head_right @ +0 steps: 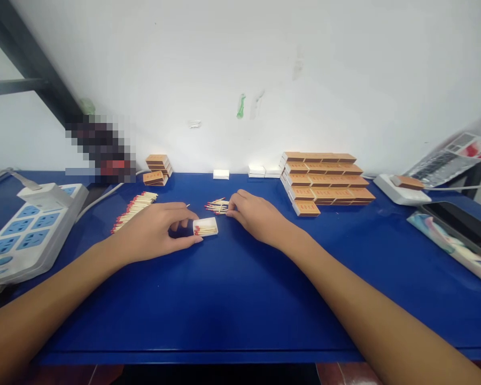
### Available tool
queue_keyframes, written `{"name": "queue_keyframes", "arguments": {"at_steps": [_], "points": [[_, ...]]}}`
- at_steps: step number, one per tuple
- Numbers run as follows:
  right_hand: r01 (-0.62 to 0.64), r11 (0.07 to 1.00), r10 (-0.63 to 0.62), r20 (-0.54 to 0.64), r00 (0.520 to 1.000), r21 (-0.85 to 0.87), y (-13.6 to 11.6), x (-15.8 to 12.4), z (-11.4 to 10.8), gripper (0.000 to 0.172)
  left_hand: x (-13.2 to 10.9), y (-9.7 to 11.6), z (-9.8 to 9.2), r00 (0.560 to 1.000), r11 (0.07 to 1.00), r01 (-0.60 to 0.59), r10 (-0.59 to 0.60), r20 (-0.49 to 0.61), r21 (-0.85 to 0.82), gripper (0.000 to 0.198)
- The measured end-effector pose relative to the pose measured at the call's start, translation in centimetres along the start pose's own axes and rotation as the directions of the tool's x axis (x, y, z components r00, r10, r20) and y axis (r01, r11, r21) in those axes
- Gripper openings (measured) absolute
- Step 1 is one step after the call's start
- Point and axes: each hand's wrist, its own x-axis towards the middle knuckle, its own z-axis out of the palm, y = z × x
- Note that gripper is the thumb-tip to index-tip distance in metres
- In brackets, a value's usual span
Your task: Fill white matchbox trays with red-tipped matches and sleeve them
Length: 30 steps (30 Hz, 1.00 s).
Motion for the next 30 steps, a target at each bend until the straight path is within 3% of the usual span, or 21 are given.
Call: {"name": "queue_keyframes", "arguments": {"at_steps": [18,27,30], "points": [[0.026,0.998,-0.026,0.005,1.000,0.053,0.9,-0.1,0.1,0.014,0.1,0.1,-0.1,1.000,1.000,0.007,-0.007,0.008,-0.002,0.031],[0.088,0.994,-0.082,-0.091,0.992,0.063,-1.4,-0.9,-1.2,0.010,0.1,0.1,0.0,1.000,1.000,-0.001,0.001,-0.003,-0.011,0.030],[0.116,0.988,-0.109,-0.074,0.991,0.106,-2.5,-1.2,-1.4,0.011,0.0,0.0,0.0,1.000,1.000,0.001,-0.001,-0.014,-0.010,0.031]]}}
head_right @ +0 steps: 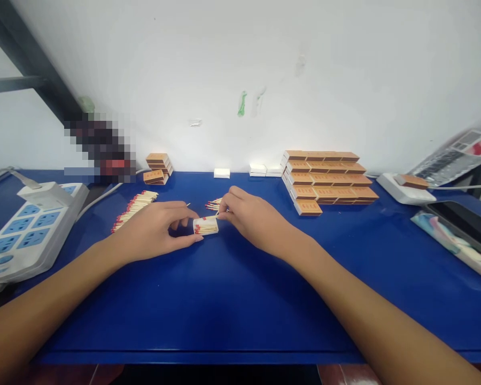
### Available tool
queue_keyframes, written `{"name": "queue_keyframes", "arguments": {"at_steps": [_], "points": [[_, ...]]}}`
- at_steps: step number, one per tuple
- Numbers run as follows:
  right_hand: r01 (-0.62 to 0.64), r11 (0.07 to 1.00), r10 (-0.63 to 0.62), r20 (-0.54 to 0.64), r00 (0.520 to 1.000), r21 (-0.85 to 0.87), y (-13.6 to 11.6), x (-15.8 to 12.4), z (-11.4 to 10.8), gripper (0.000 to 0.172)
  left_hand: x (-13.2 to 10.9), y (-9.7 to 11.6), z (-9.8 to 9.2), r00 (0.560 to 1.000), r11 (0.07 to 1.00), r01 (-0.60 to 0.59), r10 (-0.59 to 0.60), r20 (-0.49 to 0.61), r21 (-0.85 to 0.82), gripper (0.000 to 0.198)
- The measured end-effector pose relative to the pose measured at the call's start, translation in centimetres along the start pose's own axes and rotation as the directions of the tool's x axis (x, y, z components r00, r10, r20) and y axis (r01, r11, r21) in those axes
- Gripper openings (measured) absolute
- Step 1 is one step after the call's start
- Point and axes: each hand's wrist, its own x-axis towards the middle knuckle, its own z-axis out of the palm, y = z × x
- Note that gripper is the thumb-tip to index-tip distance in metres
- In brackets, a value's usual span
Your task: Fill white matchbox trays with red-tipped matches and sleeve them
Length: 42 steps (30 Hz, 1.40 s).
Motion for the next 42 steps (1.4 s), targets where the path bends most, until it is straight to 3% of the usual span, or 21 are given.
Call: {"name": "queue_keyframes", "arguments": {"at_steps": [7,12,16,20,42], "points": [[0.026,0.999,-0.027,0.033,0.999,0.021,-1.1,0.0,1.2,0.010,0.0,-0.1,0.0,1.000,1.000,-0.002,0.002,0.010,0.003,0.031],[0.073,0.985,-0.069,-0.035,0.997,0.154,0.3,0.2,1.4,0.016,0.0,0.0,0.1,1.000,1.000,-0.008,0.008,0.010,-0.005,0.031],[0.056,0.996,-0.052,-0.064,0.997,0.072,2.3,0.5,1.6,0.027,0.0,0.0,0.1,1.000,1.000,-0.013,0.013,0.017,-0.010,0.032],[0.025,1.000,-0.024,-0.032,0.999,0.019,3.2,0.9,2.1,0.015,0.0,0.0,-0.1,1.000,1.000,-0.008,0.008,0.018,-0.007,0.031],[0.011,0.997,-0.012,-0.008,1.000,-0.077,2.1,0.9,2.5,0.008,0.0,0.1,0.0,1.000,1.000,-0.015,0.016,0.022,-0.010,0.030]]}}
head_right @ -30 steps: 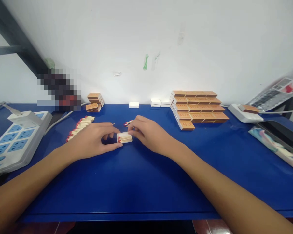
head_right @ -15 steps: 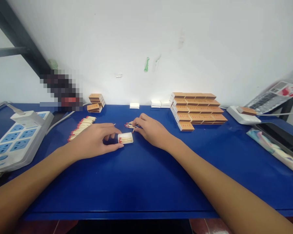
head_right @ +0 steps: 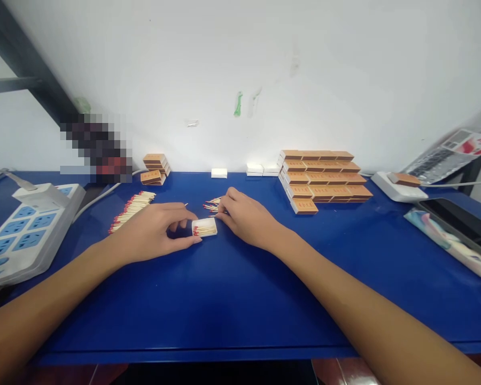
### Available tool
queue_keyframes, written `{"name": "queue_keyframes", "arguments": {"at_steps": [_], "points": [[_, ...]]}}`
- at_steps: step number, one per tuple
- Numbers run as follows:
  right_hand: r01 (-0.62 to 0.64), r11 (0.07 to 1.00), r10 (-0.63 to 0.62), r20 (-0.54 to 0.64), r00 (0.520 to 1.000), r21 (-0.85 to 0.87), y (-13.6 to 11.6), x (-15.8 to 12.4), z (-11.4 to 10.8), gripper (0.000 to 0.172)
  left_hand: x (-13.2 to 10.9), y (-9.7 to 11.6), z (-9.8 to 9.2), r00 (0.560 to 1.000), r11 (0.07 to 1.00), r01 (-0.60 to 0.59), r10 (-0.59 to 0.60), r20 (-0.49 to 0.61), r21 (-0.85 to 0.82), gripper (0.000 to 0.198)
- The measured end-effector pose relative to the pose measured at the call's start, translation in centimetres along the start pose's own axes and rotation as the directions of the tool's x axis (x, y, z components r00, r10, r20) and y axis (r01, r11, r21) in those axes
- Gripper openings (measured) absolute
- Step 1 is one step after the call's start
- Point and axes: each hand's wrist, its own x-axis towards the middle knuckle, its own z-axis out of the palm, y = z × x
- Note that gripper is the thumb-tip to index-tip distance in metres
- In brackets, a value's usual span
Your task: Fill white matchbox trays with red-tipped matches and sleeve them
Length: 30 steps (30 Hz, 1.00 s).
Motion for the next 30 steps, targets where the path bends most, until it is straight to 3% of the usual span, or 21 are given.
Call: {"name": "queue_keyframes", "arguments": {"at_steps": [14,20,25,30], "points": [[-0.055,0.996,0.058,0.039,0.998,-0.075,0.0,0.1,-0.4,0.011,0.0,-0.1,0.0,1.000,1.000,0.005,-0.005,-0.003,-0.003,0.029],[0.008,1.000,-0.008,-0.064,0.998,-0.010,-1.6,-0.4,-1.4,0.009,-0.1,0.0,0.0,1.000,1.000,0.007,-0.007,-0.008,0.001,0.029],[0.056,0.998,-0.056,-0.006,0.998,0.019,-3.2,-0.8,-0.9,0.008,-0.1,-0.2,0.2,1.000,1.000,-0.003,0.003,-0.018,0.000,0.031],[0.022,0.991,-0.011,-0.086,0.996,0.128,-1.5,-0.8,-0.8,0.011,0.0,-0.2,0.2,1.000,1.000,0.002,-0.002,-0.009,0.004,0.031]]}}
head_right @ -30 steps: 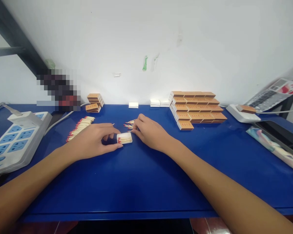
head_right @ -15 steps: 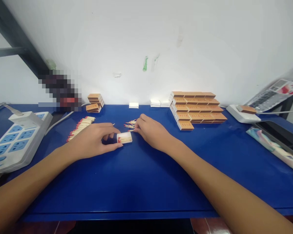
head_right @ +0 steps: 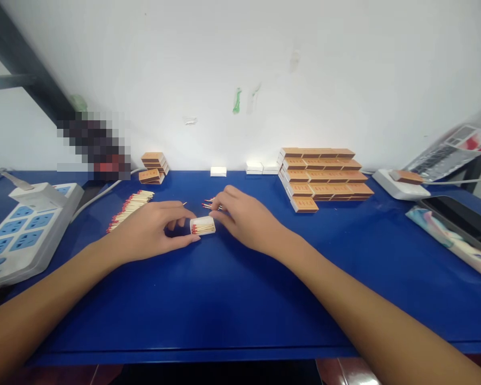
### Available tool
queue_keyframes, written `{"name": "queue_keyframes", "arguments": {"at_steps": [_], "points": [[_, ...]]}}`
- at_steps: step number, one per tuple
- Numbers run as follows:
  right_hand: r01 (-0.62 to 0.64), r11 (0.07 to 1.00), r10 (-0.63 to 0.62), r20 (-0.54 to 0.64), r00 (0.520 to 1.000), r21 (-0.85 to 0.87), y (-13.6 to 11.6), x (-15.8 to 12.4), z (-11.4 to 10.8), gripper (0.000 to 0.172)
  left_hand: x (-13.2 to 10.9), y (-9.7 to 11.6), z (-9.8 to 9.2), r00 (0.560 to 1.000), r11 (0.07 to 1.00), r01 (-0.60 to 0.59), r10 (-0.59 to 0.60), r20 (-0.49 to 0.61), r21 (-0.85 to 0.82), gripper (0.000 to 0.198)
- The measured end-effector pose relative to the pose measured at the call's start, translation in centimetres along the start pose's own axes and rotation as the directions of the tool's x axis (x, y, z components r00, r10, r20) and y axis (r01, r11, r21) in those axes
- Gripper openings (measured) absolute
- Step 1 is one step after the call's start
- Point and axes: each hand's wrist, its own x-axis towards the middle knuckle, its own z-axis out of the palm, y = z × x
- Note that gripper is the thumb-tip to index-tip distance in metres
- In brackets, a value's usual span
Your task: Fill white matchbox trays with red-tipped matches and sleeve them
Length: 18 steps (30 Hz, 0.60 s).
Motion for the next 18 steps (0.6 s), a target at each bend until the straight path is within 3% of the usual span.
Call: {"name": "queue_keyframes", "arguments": {"at_steps": [3,6,9,18], "points": [[-0.135,0.989,0.129,-0.084,0.988,-0.067,1.7,0.2,-0.2,0.008,0.0,0.1,-0.1,1.000,1.000,0.009,-0.009,0.011,-0.003,0.031],[-0.225,0.971,0.222,-0.042,0.974,-0.085,2.6,0.4,0.1,0.012,0.0,0.1,-0.1,1.000,1.000,0.012,-0.012,0.010,-0.002,0.031],[-0.239,0.965,0.240,-0.005,0.971,-0.104,2.8,0.6,0.4,0.010,0.0,0.1,-0.2,1.000,1.000,0.011,-0.011,0.004,0.005,0.031],[-0.223,0.969,0.220,-0.044,0.975,-0.102,2.3,0.9,1.1,0.011,0.0,0.1,-0.2,1.000,1.000,0.006,-0.006,0.006,0.010,0.031]]}}
